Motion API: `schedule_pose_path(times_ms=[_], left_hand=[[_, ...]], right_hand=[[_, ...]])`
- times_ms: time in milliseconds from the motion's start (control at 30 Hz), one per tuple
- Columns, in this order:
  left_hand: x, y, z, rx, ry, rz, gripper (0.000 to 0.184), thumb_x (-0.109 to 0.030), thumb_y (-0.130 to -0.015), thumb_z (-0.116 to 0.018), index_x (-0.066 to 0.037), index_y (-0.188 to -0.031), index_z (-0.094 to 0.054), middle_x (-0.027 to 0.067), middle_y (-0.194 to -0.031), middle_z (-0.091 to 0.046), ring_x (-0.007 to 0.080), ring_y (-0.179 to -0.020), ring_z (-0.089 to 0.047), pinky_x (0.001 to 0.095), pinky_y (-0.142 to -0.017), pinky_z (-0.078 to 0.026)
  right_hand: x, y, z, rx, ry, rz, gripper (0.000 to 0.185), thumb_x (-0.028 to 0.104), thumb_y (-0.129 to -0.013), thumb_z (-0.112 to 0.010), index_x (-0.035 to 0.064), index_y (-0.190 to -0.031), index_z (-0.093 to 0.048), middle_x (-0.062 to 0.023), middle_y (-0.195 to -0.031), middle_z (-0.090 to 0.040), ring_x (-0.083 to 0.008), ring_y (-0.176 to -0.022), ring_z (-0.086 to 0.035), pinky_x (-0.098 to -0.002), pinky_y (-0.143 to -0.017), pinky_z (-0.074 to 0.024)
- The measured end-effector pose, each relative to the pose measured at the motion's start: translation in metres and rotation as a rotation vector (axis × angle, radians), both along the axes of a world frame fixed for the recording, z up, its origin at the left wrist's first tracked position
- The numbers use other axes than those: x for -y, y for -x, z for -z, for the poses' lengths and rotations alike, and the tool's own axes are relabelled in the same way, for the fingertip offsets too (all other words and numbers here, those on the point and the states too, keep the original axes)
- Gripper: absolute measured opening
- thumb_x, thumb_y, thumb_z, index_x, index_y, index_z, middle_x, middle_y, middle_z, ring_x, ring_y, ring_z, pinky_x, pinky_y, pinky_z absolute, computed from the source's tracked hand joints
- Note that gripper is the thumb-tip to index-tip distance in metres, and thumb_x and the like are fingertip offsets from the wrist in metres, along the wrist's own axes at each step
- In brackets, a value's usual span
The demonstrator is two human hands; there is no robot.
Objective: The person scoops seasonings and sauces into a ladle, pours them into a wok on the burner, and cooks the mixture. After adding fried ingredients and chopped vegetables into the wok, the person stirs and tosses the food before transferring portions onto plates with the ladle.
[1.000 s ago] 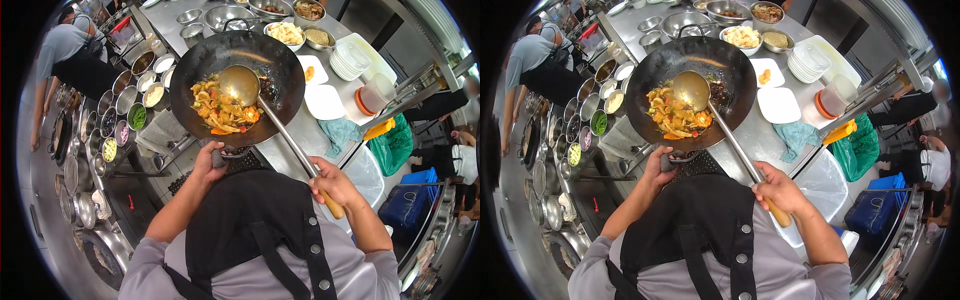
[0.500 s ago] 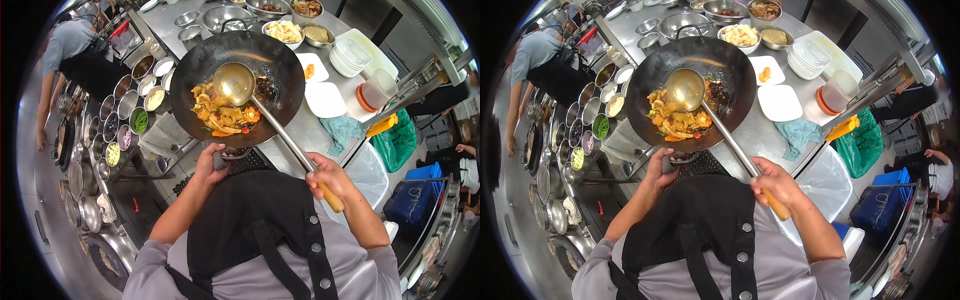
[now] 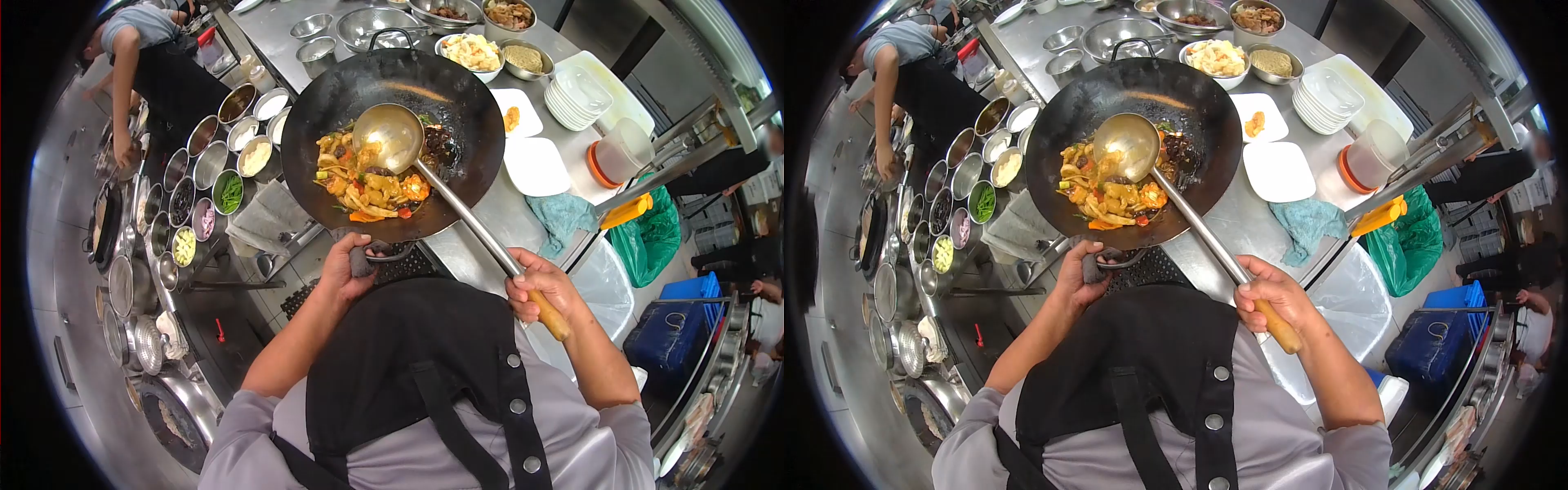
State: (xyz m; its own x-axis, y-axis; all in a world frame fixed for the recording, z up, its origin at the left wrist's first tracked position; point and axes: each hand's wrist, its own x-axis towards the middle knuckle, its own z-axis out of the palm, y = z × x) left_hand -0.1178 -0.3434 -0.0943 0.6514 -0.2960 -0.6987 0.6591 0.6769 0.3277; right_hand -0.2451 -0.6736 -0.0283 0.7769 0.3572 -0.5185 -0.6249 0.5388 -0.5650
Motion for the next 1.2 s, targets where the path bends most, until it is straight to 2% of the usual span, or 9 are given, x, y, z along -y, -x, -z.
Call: schedule_pose_path(times_ms=[133,267,367,433,567,633,800,933,1200], left_hand=[[-0.003,-0.002,0.004,-0.006,0.01,0.019,0.021,-0.002,-0.081,-0.064,-0.003,-0.098,-0.051,0.008,-0.085,-0.061,0.0108,-0.06,-0.059,0.0267,-0.067,-0.056],[-0.011,-0.005,0.018,-0.002,0.044,0.05,0.022,-0.002,-0.079,-0.067,-0.003,-0.094,-0.051,0.0087,-0.086,-0.06,0.0139,-0.065,-0.058,0.0241,-0.06,-0.056],[-0.01,-0.007,0.025,-0.017,0.028,0.084,0.021,-0.003,-0.078,-0.067,-0.003,-0.094,-0.053,0.0087,-0.086,-0.061,0.0136,-0.065,-0.058,0.0256,-0.063,-0.056],[-0.01,-0.007,0.021,0.025,0.07,0.104,0.02,-0.006,-0.079,-0.066,-0.003,-0.095,-0.054,0.0086,-0.087,-0.062,0.0131,-0.066,-0.059,0.027,-0.065,-0.055],[-0.004,-0.004,0.007,0.042,-0.018,0.088,0.021,-0.005,-0.078,-0.064,-0.003,-0.097,-0.056,0.0077,-0.086,-0.063,0.0145,-0.067,-0.06,0.0274,-0.067,-0.054],[-0.007,-0.005,0.014,0.058,-0.019,0.093,0.022,-0.005,-0.078,-0.064,-0.002,-0.099,-0.057,0.0081,-0.09,-0.065,0.0152,-0.069,-0.06,0.0271,-0.068,-0.053],[-0.013,-0.009,0.025,0.068,-0.002,0.152,0.028,-0.006,-0.078,-0.063,0.001,-0.105,-0.057,0.0131,-0.1,-0.068,0.0177,-0.078,-0.066,0.0276,-0.069,-0.053],[-0.007,-0.006,0.014,0.089,-0.001,0.133,0.029,-0.007,-0.078,-0.063,0.001,-0.106,-0.057,0.0146,-0.099,-0.068,0.0179,-0.075,-0.066,0.0279,-0.068,-0.054],[-0.011,-0.005,0.018,0.014,-0.002,0.042,0.024,-0.005,-0.078,-0.065,-0.002,-0.098,-0.052,0.01,-0.086,-0.06,0.0146,-0.063,-0.057,0.0294,-0.068,-0.055]], right_hand=[[-0.004,0.002,-0.001,0.063,-0.157,0.071,0.051,0.007,-0.091,-0.059,0.0105,-0.139,-0.043,-0.0075,-0.07,-0.049,-0.0147,-0.046,-0.045,-0.0276,-0.042,-0.0367],[0.002,0.008,-0.005,0.123,-0.347,0.163,0.051,0.007,-0.091,-0.058,0.0106,-0.139,-0.043,-0.0084,-0.071,-0.049,-0.0141,-0.046,-0.045,-0.0278,-0.041,-0.037],[0.017,0.017,-0.021,0.222,-0.576,0.225,0.063,0.006,-0.095,-0.05,0.008,-0.153,-0.025,-0.0103,-0.074,-0.047,-0.0142,-0.045,-0.045,-0.03,-0.04,-0.0381],[0.028,0.025,-0.032,0.271,-0.555,0.287,0.069,0.006,-0.095,-0.049,0.006,-0.155,-0.016,-0.0099,-0.073,-0.047,-0.014,-0.045,-0.045,-0.03,-0.039,-0.0382],[0.042,0.029,-0.049,0.349,-0.246,0.427,0.063,0.008,-0.093,-0.053,0.0053,-0.151,-0.028,-0.0075,-0.07,-0.047,-0.0131,-0.044,-0.045,-0.0278,-0.038,-0.0363],[0.045,0.019,-0.043,0.251,0.172,0.506,0.057,0.007,-0.092,-0.057,0.008,-0.145,-0.036,-0.0075,-0.07,-0.051,-0.0134,-0.045,-0.046,-0.0265,-0.039,-0.0356],[0.066,-0.01,0.011,0.187,0.542,0.426,0.061,0.003,-0.087,-0.06,0.0021,-0.144,-0.036,-0.0042,-0.069,-0.056,-0.013,-0.047,-0.052,-0.0269,-0.043,-0.0422],[0.061,-0.018,0.041,0.23,0.747,0.424,0.062,0.001,-0.089,-0.058,0.0032,-0.146,-0.035,-0.0046,-0.068,-0.055,-0.0126,-0.045,-0.051,-0.0258,-0.042,-0.0424],[0.046,-0.014,0.015,0.25,0.631,0.536,0.061,0.001,-0.088,-0.057,0.0086,-0.145,-0.038,-0.0053,-0.071,-0.053,-0.0127,-0.047,-0.049,-0.0269,-0.044,-0.0431]])
